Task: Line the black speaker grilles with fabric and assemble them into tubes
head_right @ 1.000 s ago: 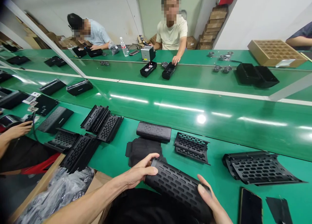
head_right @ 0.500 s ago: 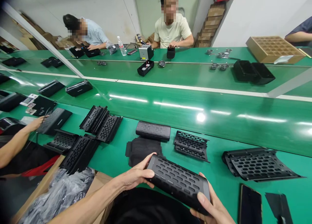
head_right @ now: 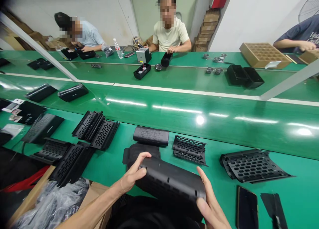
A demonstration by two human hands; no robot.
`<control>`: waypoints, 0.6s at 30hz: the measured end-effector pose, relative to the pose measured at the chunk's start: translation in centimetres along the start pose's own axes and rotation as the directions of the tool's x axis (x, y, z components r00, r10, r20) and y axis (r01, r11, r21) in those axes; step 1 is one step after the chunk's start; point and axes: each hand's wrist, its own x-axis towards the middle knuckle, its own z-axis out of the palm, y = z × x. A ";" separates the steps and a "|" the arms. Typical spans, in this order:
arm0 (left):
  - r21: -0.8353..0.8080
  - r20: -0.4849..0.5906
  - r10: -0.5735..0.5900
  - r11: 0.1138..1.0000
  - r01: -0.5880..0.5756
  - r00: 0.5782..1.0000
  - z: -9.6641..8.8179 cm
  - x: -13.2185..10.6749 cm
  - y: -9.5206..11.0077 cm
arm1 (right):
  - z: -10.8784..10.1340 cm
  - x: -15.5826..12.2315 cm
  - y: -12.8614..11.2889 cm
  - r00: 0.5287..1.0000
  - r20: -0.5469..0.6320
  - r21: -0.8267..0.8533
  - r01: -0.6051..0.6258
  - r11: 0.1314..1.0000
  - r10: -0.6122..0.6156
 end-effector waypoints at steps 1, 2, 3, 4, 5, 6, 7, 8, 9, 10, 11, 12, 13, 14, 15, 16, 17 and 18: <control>0.053 -0.029 0.018 0.998 -0.016 0.999 0.1 0.1 0.1 | 0.6 0.1 -0.3 0.999 -0.018 0.043 -0.037 0.998 0.037; 0.095 -0.036 0.031 0.995 -0.027 0.999 0.2 0.2 0.2 | 1.1 0.3 -0.5 0.997 -0.045 0.065 -0.065 0.996 0.068; 0.119 -0.031 0.041 0.992 -0.038 0.999 0.3 0.2 0.3 | 1.6 0.4 -0.6 0.994 -0.076 0.058 -0.074 0.996 0.078; 0.126 -0.024 0.052 0.991 -0.048 0.998 0.3 0.2 0.4 | 1.9 0.5 -0.6 0.992 -0.103 0.034 -0.065 0.997 0.068; 0.125 -0.021 0.059 0.991 -0.056 0.998 0.4 0.2 0.5 | 2.2 0.5 -0.6 0.992 -0.121 0.004 -0.041 0.999 0.041; 0.123 -0.027 0.062 0.991 -0.058 0.998 0.4 0.1 0.6 | 2.3 0.6 -0.4 0.991 -0.134 -0.028 -0.015 0.999 0.011; 0.123 -0.040 0.065 0.991 -0.059 0.997 0.4 0.1 0.7 | 2.4 0.6 -0.3 0.989 -0.146 -0.061 0.010 0.998 -0.019; 0.123 -0.052 0.068 0.991 -0.061 0.996 0.5 0.0 0.8 | 2.4 0.6 -0.1 0.987 -0.156 -0.092 0.032 0.995 -0.046; 0.126 -0.064 0.070 0.990 -0.062 0.995 0.5 -0.1 0.8 | 2.4 0.6 0.0 0.984 -0.166 -0.116 0.046 0.992 -0.065; 0.132 -0.077 0.070 0.989 -0.059 0.995 0.6 -0.1 0.8 | 2.4 0.6 0.1 0.982 -0.173 -0.129 0.049 0.990 -0.071; 0.134 -0.094 0.067 0.990 -0.055 0.993 0.7 -0.1 0.8 | 2.3 0.7 0.1 0.982 -0.177 -0.128 0.037 0.991 -0.059; 0.129 -0.108 0.059 0.991 -0.045 0.992 0.7 -0.1 0.7 | 2.1 0.9 0.2 0.983 -0.178 -0.117 0.013 0.993 -0.034; 0.117 -0.117 0.042 0.993 -0.028 0.992 0.8 0.0 0.5 | 1.9 1.1 0.4 0.984 -0.176 -0.103 -0.019 0.994 0.000; 0.098 -0.125 0.018 0.995 -0.006 0.992 0.8 0.1 0.2 | 1.5 1.4 0.6 0.986 -0.168 -0.094 -0.042 0.995 0.026; 0.069 -0.133 -0.012 0.997 0.021 0.991 0.7 0.2 -0.1 | 1.1 1.7 0.8 0.989 -0.144 -0.098 -0.047 0.994 0.032; 0.037 -0.140 -0.054 0.998 0.060 0.989 0.6 0.4 -0.4 | 0.6 2.0 1.1 0.995 -0.095 -0.118 -0.032 0.993 0.021; 0.008 -0.148 -0.111 0.994 0.113 0.983 0.5 0.7 -0.7 | 0.1 2.2 1.4 1.000 -0.016 -0.163 -0.001 0.987 -0.002; -0.017 -0.164 -0.178 0.984 0.177 0.970 0.3 0.9 -0.8 | -0.4 2.2 1.6 0.997 0.073 -0.231 0.043 0.972 -0.027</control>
